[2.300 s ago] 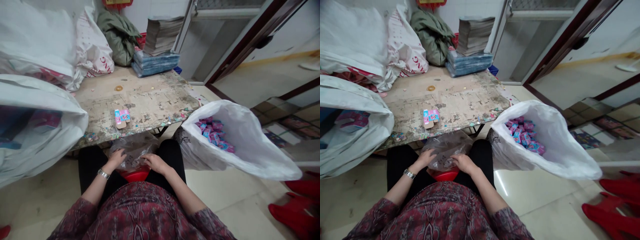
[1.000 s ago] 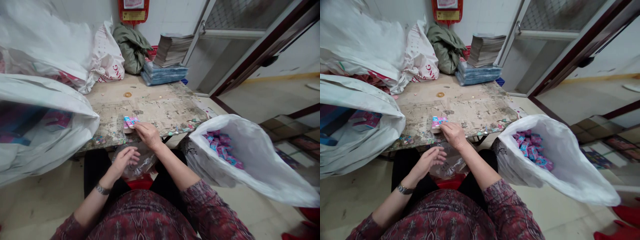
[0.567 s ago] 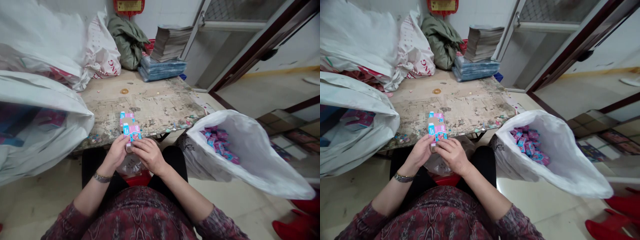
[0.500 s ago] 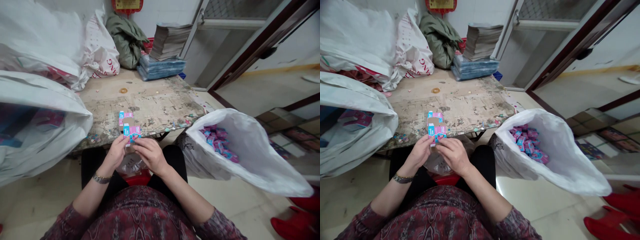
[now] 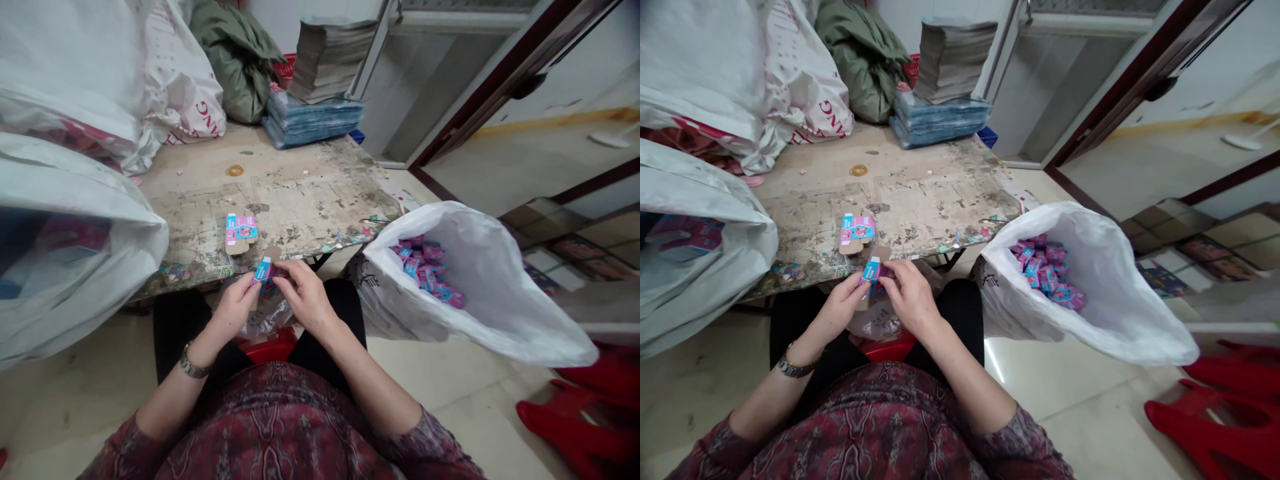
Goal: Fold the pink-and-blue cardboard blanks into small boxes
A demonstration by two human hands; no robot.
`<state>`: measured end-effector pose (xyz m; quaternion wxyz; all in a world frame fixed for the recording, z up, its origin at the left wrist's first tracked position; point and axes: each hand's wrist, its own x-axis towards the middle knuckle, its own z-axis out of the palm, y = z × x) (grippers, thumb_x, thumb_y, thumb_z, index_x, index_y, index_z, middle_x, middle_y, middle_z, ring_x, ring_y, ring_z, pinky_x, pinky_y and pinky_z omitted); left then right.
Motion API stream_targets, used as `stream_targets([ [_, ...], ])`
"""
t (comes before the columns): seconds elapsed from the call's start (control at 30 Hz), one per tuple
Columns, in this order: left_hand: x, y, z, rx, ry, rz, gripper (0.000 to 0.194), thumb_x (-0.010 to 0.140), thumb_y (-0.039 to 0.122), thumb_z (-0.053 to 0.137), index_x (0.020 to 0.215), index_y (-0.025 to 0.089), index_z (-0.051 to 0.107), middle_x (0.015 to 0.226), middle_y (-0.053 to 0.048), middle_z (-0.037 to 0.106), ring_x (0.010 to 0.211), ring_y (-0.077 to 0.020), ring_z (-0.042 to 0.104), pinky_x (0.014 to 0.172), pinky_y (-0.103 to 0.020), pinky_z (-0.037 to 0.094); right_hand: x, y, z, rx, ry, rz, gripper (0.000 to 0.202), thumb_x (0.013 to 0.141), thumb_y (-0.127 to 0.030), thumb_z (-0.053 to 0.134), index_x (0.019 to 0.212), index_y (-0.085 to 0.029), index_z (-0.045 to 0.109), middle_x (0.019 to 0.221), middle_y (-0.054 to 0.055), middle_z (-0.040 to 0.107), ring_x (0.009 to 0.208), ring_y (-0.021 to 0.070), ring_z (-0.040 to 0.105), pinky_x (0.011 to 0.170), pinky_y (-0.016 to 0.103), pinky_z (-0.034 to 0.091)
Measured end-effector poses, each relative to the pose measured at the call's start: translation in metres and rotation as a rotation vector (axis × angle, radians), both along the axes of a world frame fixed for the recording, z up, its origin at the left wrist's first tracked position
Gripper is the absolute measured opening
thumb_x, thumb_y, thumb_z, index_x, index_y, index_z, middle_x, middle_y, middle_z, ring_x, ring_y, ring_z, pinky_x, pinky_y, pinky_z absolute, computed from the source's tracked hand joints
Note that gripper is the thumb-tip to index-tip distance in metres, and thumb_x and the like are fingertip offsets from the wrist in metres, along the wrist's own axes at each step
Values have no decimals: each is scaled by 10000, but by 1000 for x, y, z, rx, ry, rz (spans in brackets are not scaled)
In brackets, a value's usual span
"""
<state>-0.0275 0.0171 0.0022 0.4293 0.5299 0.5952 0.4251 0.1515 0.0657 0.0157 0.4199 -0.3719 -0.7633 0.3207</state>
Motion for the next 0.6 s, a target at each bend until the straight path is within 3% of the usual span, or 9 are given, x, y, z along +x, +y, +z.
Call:
stream_targets([
  [0.23, 2, -1, 6, 13, 122, -27, 298, 935, 392, 510, 1021, 190, 712, 847, -39, 693, 1014, -257, 625, 951, -340, 452, -3, 2, -5, -57, -70, -14, 101, 953, -257, 597, 1002, -200, 664, 947, 65, 660, 883, 203, 648, 799, 334, 544],
  [0.47, 1, -2, 5, 18, 96, -45, 314, 939, 417, 518, 1035, 188, 710, 965, -54, 722, 990, -240, 629, 918, -325, 473, -5, 1, -10, -180, 32, -41, 72, 919, -248, 622, 861, -209, 639, 863, 24, 643, 791, 165, 625, 709, 279, 514],
  [0.6, 3, -3, 5, -41, 43, -67, 321, 946, 427, 515, 1064, 190, 697, 972, -55, 707, 902, -219, 642, 740, -284, 542, -7, 2, -18, -326, 48, -55, 57, 890, -233, 634, 844, -205, 649, 811, 2, 636, 707, 143, 609, 668, 264, 494],
])
